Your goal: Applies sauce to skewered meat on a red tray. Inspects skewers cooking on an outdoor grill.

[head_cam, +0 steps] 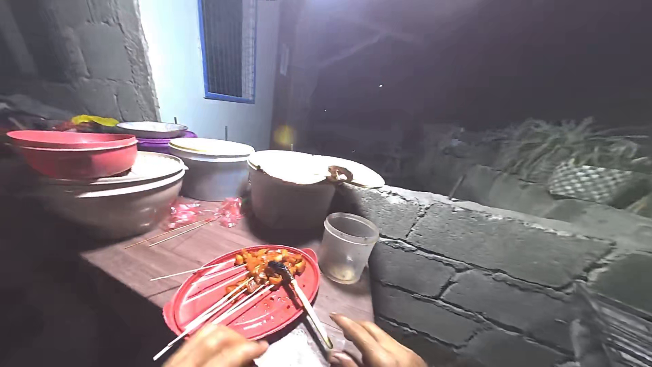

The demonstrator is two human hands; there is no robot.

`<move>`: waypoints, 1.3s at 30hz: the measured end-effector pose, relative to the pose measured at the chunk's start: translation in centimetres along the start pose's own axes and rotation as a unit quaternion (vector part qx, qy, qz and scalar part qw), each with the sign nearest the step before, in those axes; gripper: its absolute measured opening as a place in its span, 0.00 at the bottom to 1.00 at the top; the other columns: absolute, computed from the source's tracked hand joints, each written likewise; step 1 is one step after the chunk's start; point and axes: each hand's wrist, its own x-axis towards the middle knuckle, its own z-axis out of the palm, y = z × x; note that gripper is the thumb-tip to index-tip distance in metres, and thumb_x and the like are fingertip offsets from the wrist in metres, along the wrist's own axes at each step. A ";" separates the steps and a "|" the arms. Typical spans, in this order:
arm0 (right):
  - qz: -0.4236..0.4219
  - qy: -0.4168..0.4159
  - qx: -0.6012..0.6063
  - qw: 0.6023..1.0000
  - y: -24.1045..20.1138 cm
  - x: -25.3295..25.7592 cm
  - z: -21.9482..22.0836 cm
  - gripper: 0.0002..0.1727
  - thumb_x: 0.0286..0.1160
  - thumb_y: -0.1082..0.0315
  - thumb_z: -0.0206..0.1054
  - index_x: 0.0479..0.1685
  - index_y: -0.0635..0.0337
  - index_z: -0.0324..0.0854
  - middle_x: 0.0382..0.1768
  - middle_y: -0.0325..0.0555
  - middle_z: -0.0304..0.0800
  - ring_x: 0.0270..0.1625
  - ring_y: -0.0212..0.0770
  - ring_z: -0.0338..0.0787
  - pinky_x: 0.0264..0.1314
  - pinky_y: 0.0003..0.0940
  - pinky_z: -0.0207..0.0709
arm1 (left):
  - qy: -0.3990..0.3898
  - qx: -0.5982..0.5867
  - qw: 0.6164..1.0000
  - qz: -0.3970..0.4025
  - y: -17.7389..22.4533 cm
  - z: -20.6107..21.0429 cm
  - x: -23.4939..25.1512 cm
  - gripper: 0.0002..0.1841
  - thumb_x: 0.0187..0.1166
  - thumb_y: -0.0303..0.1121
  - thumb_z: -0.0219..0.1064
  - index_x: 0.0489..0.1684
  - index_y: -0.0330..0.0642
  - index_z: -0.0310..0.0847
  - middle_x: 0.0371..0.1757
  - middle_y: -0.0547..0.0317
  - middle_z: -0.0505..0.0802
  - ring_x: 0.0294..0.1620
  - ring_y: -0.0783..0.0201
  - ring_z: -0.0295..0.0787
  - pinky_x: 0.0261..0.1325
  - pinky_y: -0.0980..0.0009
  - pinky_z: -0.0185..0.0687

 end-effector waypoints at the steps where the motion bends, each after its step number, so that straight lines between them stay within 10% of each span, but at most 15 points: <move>1: 0.007 -0.018 -0.001 1.000 -0.4 0.7 0.8 0.27 0.79 0.56 0.70 0.75 0.59 0.82 0.47 0.58 0.94 0.41 0.57 0.94 0.40 0.55 0.87 | 0.001 0.072 0.997 -0.017 -0.8 -0.6 0.3 0.11 0.84 0.31 0.66 0.52 0.37 0.92 0.47 0.45 0.95 0.53 0.57 0.90 0.63 0.65 0.83; 5: 0.007 -0.016 -0.016 1.000 -1.1 2.2 2.6 0.29 0.76 0.63 0.70 0.80 0.56 0.79 0.40 0.59 0.92 0.34 0.58 0.93 0.34 0.54 0.85 | -0.045 0.221 0.974 -0.037 -4.1 -1.6 0.9 0.12 0.86 0.35 0.62 0.50 0.42 0.93 0.46 0.49 0.96 0.49 0.53 0.94 0.51 0.60 0.88; 11: -0.012 0.119 -0.049 0.992 0.1 3.5 0.6 0.13 0.73 0.75 0.66 0.51 0.66 0.92 0.36 0.57 0.93 0.34 0.51 0.94 0.36 0.45 0.88 | -0.112 0.316 0.942 -0.032 -6.0 -0.3 1.5 0.11 0.77 0.39 0.67 0.36 0.42 0.92 0.32 0.52 0.91 0.35 0.49 0.92 0.32 0.55 0.87; 14: 0.034 0.150 0.070 0.986 0.3 4.3 -1.0 0.10 0.75 0.72 0.69 0.47 0.66 0.93 0.38 0.50 0.96 0.36 0.34 0.92 0.42 0.28 0.86 | -0.140 0.324 0.935 -0.037 -6.4 0.2 1.6 0.10 0.72 0.39 0.71 0.30 0.42 0.90 0.30 0.52 0.89 0.33 0.49 0.91 0.29 0.55 0.86; 18: 0.104 0.136 0.276 0.946 0.5 5.1 -1.7 0.08 0.72 0.77 0.71 0.47 0.66 0.89 0.34 0.38 0.93 0.24 0.21 0.85 0.25 0.19 0.82 | -0.129 0.319 0.938 -0.046 -6.6 0.2 1.7 0.07 0.74 0.35 0.69 0.30 0.43 0.90 0.30 0.52 0.90 0.32 0.50 0.91 0.27 0.56 0.85; 27: 0.029 0.299 0.155 0.941 3.2 6.8 -9.9 0.10 0.79 0.71 0.63 0.53 0.60 0.84 0.29 0.26 0.88 0.21 0.20 0.82 0.24 0.18 0.81 | -0.117 0.292 0.947 -0.068 -5.8 -1.0 1.8 0.14 0.85 0.38 0.60 0.41 0.42 0.92 0.34 0.49 0.91 0.36 0.47 0.91 0.31 0.54 0.84; 33: 0.098 0.181 -0.039 0.978 7.4 12.5 -9.1 0.07 0.82 0.65 0.69 0.46 0.53 0.93 0.26 0.46 0.89 0.23 0.45 0.83 0.27 0.52 0.76 | -0.135 0.278 0.947 -0.088 -5.5 -0.9 1.8 0.13 0.85 0.37 0.62 0.45 0.42 0.92 0.36 0.48 0.91 0.38 0.47 0.92 0.33 0.52 0.86; 39: 0.205 -0.031 -0.097 0.973 8.1 17.1 -6.6 0.06 0.80 0.61 0.72 0.42 0.48 0.94 0.36 0.48 0.94 0.43 0.52 0.91 0.49 0.63 0.80 | -0.123 0.250 0.956 -0.092 -4.8 -1.2 1.6 0.13 0.87 0.36 0.60 0.46 0.40 0.92 0.36 0.47 0.91 0.36 0.48 0.91 0.32 0.54 0.85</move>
